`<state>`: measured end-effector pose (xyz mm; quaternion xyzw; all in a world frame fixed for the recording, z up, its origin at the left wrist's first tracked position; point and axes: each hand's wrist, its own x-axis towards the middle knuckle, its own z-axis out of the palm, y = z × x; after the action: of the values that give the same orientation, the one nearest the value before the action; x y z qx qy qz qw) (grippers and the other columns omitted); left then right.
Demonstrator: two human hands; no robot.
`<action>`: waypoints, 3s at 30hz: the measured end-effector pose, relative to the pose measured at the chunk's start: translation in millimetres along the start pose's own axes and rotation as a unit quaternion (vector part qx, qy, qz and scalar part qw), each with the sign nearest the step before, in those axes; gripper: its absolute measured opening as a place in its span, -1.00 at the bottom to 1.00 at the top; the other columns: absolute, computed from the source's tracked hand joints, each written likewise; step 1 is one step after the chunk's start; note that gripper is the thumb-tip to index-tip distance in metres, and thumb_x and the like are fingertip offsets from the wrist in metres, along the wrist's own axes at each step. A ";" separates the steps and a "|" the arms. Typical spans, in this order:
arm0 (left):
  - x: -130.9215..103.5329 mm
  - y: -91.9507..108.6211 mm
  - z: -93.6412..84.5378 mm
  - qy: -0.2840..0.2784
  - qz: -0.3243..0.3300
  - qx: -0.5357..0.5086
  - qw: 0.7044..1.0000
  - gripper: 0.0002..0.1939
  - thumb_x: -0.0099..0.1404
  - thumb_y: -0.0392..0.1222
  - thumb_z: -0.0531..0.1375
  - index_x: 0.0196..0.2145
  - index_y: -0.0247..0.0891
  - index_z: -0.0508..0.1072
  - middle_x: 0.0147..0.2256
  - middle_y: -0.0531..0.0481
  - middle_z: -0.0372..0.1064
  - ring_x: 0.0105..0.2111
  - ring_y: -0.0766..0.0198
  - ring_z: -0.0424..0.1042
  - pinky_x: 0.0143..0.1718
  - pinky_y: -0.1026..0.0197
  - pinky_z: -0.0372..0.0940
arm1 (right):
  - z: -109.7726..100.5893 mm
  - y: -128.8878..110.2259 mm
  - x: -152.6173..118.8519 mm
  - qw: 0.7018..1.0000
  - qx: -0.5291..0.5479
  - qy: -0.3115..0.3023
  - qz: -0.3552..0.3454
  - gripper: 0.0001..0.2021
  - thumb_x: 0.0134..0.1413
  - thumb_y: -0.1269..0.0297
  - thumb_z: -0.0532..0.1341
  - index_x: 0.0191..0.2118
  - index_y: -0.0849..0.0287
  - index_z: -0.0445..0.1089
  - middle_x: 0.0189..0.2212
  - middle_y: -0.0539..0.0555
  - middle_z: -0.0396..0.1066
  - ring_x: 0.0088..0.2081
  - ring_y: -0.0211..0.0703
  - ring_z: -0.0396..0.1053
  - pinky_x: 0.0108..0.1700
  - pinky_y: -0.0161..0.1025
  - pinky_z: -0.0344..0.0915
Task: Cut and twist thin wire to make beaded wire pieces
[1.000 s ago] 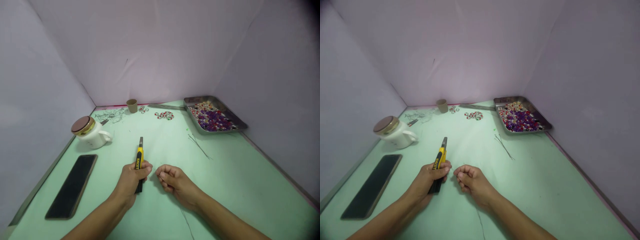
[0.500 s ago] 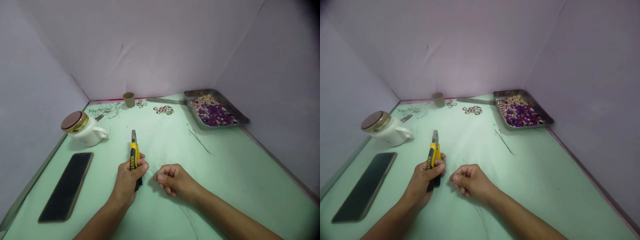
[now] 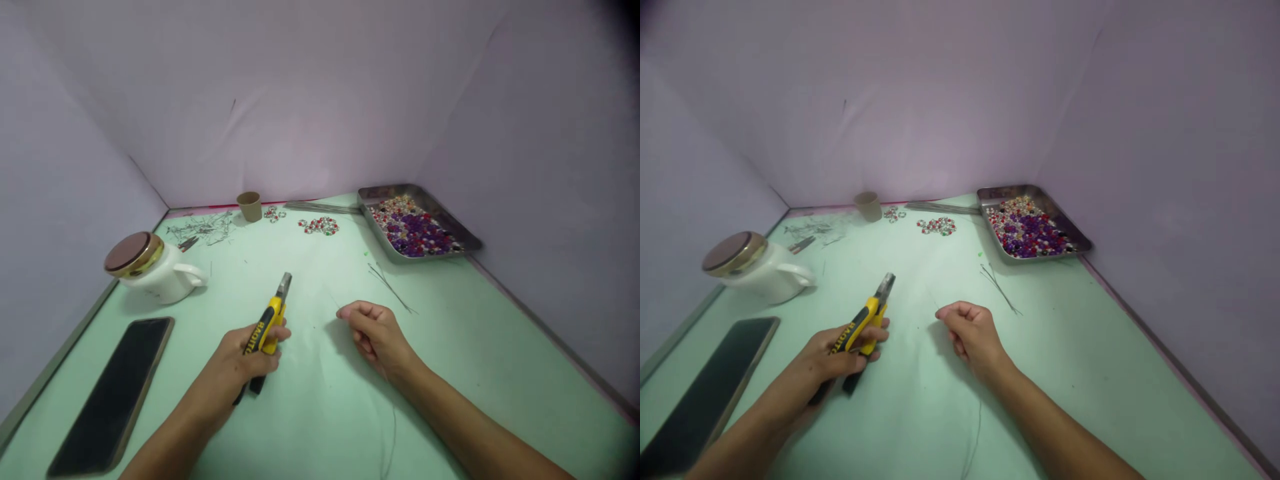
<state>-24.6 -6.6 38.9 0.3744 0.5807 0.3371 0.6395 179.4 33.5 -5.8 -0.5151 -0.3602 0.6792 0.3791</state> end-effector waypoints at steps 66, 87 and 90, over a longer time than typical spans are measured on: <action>-9.6 -7.9 15.0 -0.006 -0.004 0.201 0.980 -0.59 -0.25 -0.44 -0.03 -0.43 -0.23 0.43 -0.59 0.07 0.28 -0.58 0.29 0.19 -0.62 0.32 0.00 | 0.9 2.3 5.1 0.995 -0.096 -0.021 -0.026 -0.80 -0.20 0.18 0.21 -0.57 0.23 0.32 -0.84 -0.17 0.03 -0.80 -0.48 -0.08 -0.77 -0.45 -0.15; -2.3 -23.6 -7.1 0.033 -0.024 0.113 0.993 -0.56 -0.36 -0.46 0.03 -0.46 -0.24 0.48 -0.38 -0.05 0.42 -0.33 0.01 0.33 -0.31 0.08 0.23 | 1.1 1.3 2.6 0.997 -0.077 0.001 -0.022 -0.80 -0.20 0.21 0.21 -0.63 0.22 0.25 -0.86 -0.19 0.00 -0.83 -0.50 -0.09 -0.81 -0.47 -0.18; -7.1 -23.6 0.7 0.015 -0.020 0.151 0.988 -0.52 -0.32 -0.46 0.02 -0.39 -0.23 0.47 -0.38 -0.02 0.40 -0.30 0.05 0.32 -0.29 0.12 0.22 | 0.8 -0.3 1.8 0.997 -0.079 -0.008 -0.020 -0.81 -0.20 0.23 0.21 -0.62 0.23 0.27 -0.86 -0.19 0.01 -0.83 -0.50 -0.08 -0.81 -0.48 -0.16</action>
<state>-24.7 -24.5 21.9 0.4502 0.6417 0.2381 0.5735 178.3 35.1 -6.1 -0.5302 -0.4258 0.6454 0.3479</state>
